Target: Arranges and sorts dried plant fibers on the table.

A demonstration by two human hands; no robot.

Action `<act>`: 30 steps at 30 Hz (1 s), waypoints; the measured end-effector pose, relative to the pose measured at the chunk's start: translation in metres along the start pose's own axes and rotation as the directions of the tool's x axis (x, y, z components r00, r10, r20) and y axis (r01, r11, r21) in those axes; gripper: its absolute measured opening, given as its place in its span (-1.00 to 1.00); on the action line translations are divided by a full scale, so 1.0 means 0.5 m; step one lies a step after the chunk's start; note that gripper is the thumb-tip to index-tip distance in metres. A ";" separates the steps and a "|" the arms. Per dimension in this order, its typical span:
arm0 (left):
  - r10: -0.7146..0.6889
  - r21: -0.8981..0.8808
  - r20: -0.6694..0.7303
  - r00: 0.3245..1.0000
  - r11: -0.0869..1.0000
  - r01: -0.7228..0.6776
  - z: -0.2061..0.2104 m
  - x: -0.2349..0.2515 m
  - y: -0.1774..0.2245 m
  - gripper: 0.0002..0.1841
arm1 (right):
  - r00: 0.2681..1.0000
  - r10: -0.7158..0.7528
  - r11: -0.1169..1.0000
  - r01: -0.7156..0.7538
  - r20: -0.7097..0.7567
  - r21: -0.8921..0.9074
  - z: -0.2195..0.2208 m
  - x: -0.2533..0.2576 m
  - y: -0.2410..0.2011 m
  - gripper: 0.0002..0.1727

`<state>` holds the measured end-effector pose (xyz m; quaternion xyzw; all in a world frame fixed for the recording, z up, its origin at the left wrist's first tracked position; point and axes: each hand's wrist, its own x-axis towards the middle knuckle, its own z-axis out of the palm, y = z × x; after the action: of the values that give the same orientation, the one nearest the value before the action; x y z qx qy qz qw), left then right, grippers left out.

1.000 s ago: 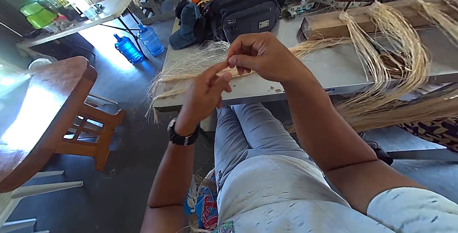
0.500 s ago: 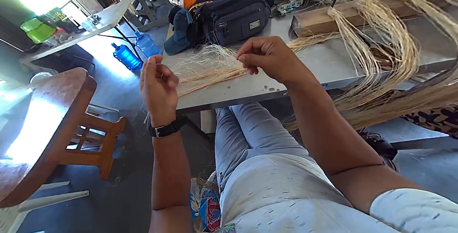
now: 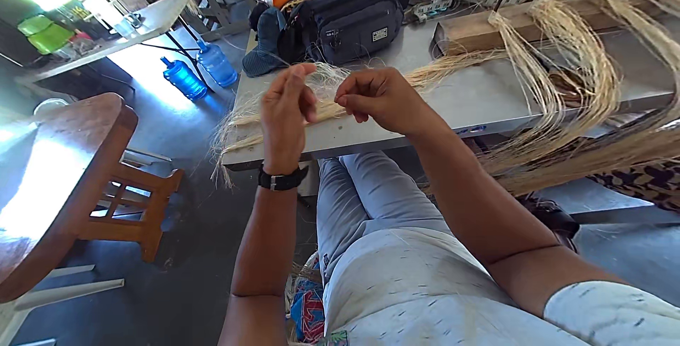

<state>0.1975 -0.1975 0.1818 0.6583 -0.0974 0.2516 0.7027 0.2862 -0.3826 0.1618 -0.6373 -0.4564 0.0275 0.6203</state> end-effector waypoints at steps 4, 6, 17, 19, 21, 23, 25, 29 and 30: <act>0.015 -0.040 -0.184 0.983 0.999 -0.023 -0.078 0.049 0.045 -0.63 | 0.996 0.065 0.997 -0.068 -0.066 -0.049 -0.039 -0.021 0.006 -0.89; 0.012 -0.096 -0.270 0.963 0.995 -0.040 -0.114 0.065 0.065 -0.63 | 0.983 0.107 0.994 -0.109 -0.149 -0.003 -0.062 -0.032 0.010 -0.88; -0.028 -0.143 -0.495 0.868 0.988 -0.050 -0.205 0.076 0.033 -0.72 | 0.908 0.159 0.923 0.003 -0.389 0.385 -0.158 -0.039 -0.031 -0.81; 0.015 0.007 -0.314 0.949 1.000 -0.013 -0.184 0.028 0.042 -0.59 | 0.916 0.133 0.930 0.017 -0.379 0.366 -0.146 -0.033 -0.042 -0.82; 0.045 0.142 -0.092 0.995 0.989 -0.032 -0.153 -0.002 0.058 -0.57 | 0.930 0.102 0.939 0.027 -0.352 0.344 -0.127 -0.024 -0.053 -0.84; 0.046 0.263 0.134 0.990 0.961 -0.080 -0.113 -0.023 0.076 -0.59 | 0.946 0.073 0.952 0.028 -0.315 0.304 -0.100 -0.015 -0.068 -0.86; 0.038 0.313 0.287 0.957 0.941 -0.132 -0.071 -0.039 0.087 -0.62 | 0.965 0.025 0.969 0.041 -0.262 0.244 -0.066 -0.005 -0.082 -0.87; 0.085 0.392 0.268 0.960 0.900 -0.189 -0.011 -0.060 0.090 -0.68 | 0.979 -0.142 0.987 0.151 -0.147 0.052 0.019 0.018 -0.100 -0.86; 0.131 0.407 0.232 0.964 0.887 -0.218 -0.010 -0.064 0.086 -0.71 | 0.975 -0.175 0.983 0.180 -0.133 0.024 0.040 0.024 -0.100 -0.87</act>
<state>0.1487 -0.1995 0.2038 0.8068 -0.1682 0.2625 0.5018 0.2539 -0.3691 0.2043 -0.5832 -0.4696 -0.0615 0.6600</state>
